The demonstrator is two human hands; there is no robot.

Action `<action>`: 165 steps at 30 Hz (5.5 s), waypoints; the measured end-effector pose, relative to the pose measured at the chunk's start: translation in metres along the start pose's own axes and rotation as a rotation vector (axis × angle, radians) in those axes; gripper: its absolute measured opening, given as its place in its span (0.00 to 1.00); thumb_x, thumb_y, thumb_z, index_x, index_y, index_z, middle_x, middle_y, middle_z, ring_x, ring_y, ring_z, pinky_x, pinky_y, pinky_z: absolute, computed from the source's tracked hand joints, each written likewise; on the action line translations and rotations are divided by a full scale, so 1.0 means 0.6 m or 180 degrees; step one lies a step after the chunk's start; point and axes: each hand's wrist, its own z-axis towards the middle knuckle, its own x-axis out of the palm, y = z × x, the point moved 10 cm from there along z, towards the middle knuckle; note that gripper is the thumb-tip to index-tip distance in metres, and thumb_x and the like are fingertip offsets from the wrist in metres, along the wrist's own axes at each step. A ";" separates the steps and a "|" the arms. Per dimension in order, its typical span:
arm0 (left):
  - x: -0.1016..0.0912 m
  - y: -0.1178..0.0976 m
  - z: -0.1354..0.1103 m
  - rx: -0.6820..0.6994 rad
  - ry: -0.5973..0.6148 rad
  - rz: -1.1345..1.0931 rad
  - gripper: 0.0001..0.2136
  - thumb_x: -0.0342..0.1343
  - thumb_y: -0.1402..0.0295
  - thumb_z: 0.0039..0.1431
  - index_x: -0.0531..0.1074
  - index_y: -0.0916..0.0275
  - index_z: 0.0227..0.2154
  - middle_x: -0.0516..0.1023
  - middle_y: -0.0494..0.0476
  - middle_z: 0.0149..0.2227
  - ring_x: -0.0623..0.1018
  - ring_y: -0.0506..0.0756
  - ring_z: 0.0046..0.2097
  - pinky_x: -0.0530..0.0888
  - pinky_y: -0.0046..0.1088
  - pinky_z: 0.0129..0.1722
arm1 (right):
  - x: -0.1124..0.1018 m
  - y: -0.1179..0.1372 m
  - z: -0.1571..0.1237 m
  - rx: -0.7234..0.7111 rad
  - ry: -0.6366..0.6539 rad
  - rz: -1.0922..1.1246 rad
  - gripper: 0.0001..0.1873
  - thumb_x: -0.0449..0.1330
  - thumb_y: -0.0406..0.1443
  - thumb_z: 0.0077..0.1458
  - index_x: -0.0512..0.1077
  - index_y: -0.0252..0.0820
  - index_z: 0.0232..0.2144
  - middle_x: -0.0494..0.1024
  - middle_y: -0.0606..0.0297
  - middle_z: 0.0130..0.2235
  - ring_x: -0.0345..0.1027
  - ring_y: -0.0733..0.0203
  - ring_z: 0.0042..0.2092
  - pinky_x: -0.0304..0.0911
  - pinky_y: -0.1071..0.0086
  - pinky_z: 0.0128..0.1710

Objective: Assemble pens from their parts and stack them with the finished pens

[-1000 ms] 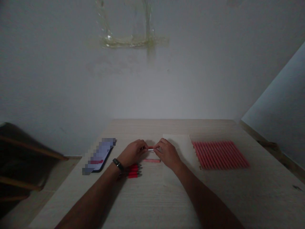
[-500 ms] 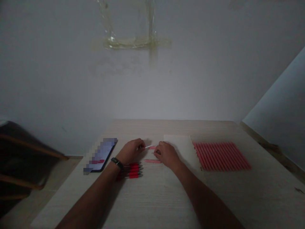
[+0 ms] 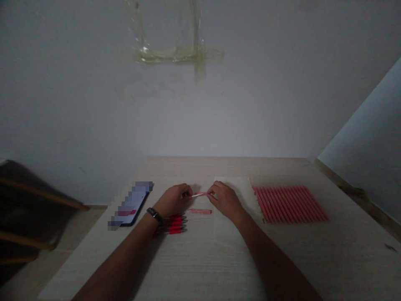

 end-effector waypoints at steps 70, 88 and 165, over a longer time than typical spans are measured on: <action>-0.006 0.004 0.001 -0.0100 -0.0026 -0.0141 0.04 0.58 0.69 0.58 0.76 0.61 0.35 0.78 0.55 0.35 0.75 0.53 0.36 0.66 0.25 0.34 | -0.036 -0.039 0.002 0.0109 -0.0336 0.0041 0.05 0.65 0.29 0.56 0.73 0.42 0.33 0.76 0.64 0.35 0.66 0.56 0.40 0.60 0.63 0.43; 0.001 0.001 0.001 -0.0032 -0.0014 -0.0121 0.04 0.58 0.71 0.56 0.76 0.60 0.34 0.79 0.54 0.35 0.75 0.53 0.35 0.66 0.25 0.34 | -0.026 -0.017 0.000 -0.0011 -0.0199 0.0080 0.06 0.64 0.28 0.57 0.73 0.43 0.34 0.75 0.64 0.36 0.66 0.56 0.42 0.60 0.62 0.45; -0.020 -0.015 -0.001 -0.0008 -0.0456 -0.0583 0.12 0.55 0.56 0.63 0.74 0.60 0.35 0.78 0.53 0.31 0.75 0.53 0.32 0.67 0.27 0.32 | -0.043 -0.049 -0.008 0.0241 -0.0002 -0.0034 0.11 0.60 0.23 0.51 0.75 0.41 0.34 0.77 0.64 0.35 0.69 0.60 0.38 0.61 0.68 0.39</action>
